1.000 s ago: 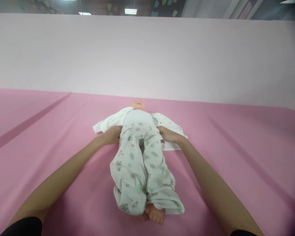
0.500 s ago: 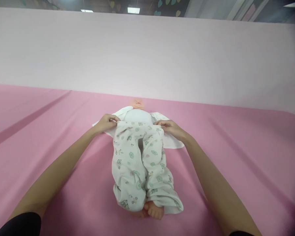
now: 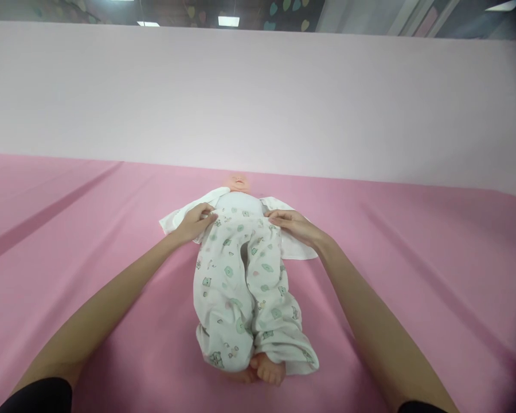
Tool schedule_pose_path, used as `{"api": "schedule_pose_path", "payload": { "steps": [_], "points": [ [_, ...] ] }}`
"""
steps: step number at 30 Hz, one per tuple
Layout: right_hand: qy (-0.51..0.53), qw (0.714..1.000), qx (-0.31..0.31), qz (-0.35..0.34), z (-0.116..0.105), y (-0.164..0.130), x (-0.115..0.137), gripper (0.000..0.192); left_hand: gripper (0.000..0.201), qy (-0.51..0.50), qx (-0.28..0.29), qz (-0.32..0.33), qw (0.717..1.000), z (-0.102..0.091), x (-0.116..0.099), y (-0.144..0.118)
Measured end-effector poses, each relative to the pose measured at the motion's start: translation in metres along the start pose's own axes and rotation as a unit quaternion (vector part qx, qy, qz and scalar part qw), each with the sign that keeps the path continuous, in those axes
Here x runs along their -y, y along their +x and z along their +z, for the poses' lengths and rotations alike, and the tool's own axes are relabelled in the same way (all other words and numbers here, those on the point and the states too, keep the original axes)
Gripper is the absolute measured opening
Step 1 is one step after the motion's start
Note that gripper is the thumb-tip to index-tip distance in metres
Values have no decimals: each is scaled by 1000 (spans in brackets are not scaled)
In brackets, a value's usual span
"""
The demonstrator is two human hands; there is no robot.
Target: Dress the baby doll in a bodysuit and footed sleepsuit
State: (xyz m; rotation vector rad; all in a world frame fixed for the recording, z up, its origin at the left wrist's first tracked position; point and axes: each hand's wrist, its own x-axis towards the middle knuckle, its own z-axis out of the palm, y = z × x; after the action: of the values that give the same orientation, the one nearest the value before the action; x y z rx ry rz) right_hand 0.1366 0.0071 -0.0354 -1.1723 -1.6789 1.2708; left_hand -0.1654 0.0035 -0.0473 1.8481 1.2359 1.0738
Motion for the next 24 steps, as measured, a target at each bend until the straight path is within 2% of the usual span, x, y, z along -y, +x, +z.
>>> {"api": "schedule_pose_path", "payload": {
  "steps": [4, 7, 10, 13, 15, 17, 19, 21, 24],
  "points": [
    [22, 995, -95, 1, 13, 0, -3, 34, 21, 47, -80, -27, 995, 4, 6, 0],
    [-8, 990, -139, 10, 22, 1, -5, 32, 22, 122, -86, -22, 989, 5, 6, -4],
    [-70, 989, -127, 28, 22, 0, -4, 32, 31, 266, -56, 7, 962, 2, 0, -10],
    [-93, 992, -57, 63, 12, -4, 1, 21, 30, 339, -24, 1, 941, -3, -5, -13],
    [-86, 993, 8, 84, 3, -9, 6, 11, 26, 327, -9, -3, 945, -6, -6, -12],
    [-82, 991, 64, 89, -4, -13, 9, 16, 26, 302, 0, 6, 953, -7, -7, -10],
    [-76, 990, 87, 82, -7, -14, 10, 18, 28, 273, 4, 25, 962, -6, -9, -9],
    [-55, 994, 57, 70, -7, -13, 9, 17, 29, 233, 5, 40, 972, -3, -10, -9],
    [-17, 998, -27, 52, 0, -6, 6, 15, 29, 189, -16, 27, 982, 0, -9, -7]
  ]
}}
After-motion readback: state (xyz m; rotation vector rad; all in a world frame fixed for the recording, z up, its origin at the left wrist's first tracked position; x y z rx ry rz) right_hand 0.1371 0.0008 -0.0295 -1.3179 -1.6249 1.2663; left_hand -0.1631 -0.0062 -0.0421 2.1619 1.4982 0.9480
